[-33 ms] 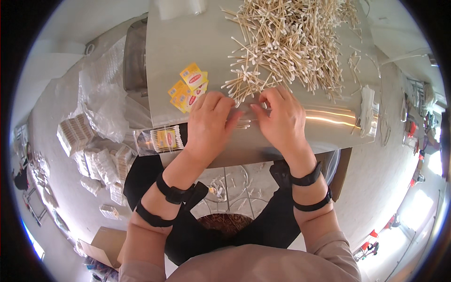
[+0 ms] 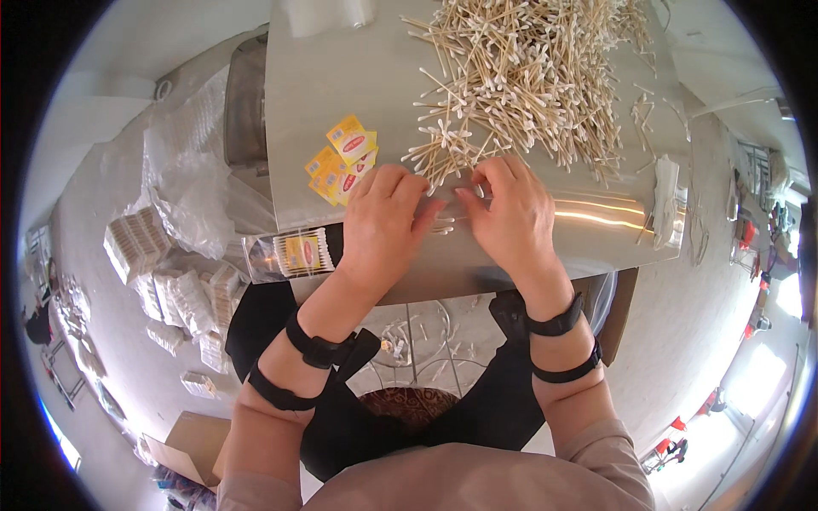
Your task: Counting cotton swabs and placing them into small plastic bags.
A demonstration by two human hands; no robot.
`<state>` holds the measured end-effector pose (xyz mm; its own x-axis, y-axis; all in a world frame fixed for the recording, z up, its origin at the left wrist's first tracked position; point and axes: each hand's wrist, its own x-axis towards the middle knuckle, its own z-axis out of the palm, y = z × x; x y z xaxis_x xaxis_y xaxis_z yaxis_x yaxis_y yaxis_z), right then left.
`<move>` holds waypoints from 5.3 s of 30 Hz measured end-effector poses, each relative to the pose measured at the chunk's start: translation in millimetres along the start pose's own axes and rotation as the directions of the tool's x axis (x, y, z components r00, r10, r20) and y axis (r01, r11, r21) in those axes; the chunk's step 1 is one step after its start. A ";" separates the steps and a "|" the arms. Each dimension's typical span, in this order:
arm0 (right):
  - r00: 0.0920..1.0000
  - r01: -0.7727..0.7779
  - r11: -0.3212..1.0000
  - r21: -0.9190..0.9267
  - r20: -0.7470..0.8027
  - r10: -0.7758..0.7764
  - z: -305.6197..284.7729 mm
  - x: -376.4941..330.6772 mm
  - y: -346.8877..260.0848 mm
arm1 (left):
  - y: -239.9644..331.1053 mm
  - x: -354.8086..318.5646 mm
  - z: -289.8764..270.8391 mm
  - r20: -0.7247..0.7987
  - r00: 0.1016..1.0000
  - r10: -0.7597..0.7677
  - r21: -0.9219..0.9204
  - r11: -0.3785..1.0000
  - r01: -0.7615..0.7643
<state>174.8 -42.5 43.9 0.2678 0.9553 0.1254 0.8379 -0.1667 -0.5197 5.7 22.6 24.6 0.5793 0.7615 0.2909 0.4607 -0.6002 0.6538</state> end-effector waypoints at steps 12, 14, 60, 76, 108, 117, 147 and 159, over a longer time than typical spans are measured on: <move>0.997 -0.047 0.997 -0.061 -0.071 0.042 -0.5 6.4 16.7 | -9.9 4.7 -0.7 0.026 0.999 -0.034 0.044 0.998 0.033; 0.997 -0.029 0.998 -0.063 -0.077 0.024 -1.5 6.4 17.7 | -6.7 5.4 -3.9 0.067 0.996 -0.057 0.071 0.996 0.052; 0.990 0.099 0.995 -0.030 -0.096 -0.102 5.2 9.8 17.2 | -15.7 13.4 -0.1 0.048 0.997 -0.066 0.017 0.998 0.066; 0.990 0.097 0.995 -0.028 -0.102 -0.099 -9.6 13.6 26.7 | -22.5 -0.7 -29.1 0.161 0.986 -0.044 0.027 0.999 0.040; 0.890 -0.155 0.856 0.493 -0.307 0.338 -13.8 14.2 35.6 | -11.6 0.3 -32.0 0.254 0.966 -0.037 0.139 0.990 0.001; 0.947 0.321 0.940 0.119 -0.020 -0.321 16.9 0.9 1.3 | -19.9 7.2 -29.2 0.072 0.992 -0.099 0.005 0.995 0.099; 0.970 0.241 0.970 -0.037 0.004 -0.241 10.1 6.5 5.1 | -32.0 15.0 -24.9 -0.043 0.999 0.018 0.126 0.992 -0.012; 0.987 0.160 0.987 0.001 0.002 -0.160 3.6 10.0 2.1 | -31.1 11.1 -28.6 0.028 0.999 -0.038 0.099 0.994 0.035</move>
<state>177.5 -32.4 41.1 0.1296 0.9700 0.2056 0.8692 -0.0114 -0.4943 -21.4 56.7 27.4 0.5802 0.7765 0.2458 0.5451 -0.5944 0.5912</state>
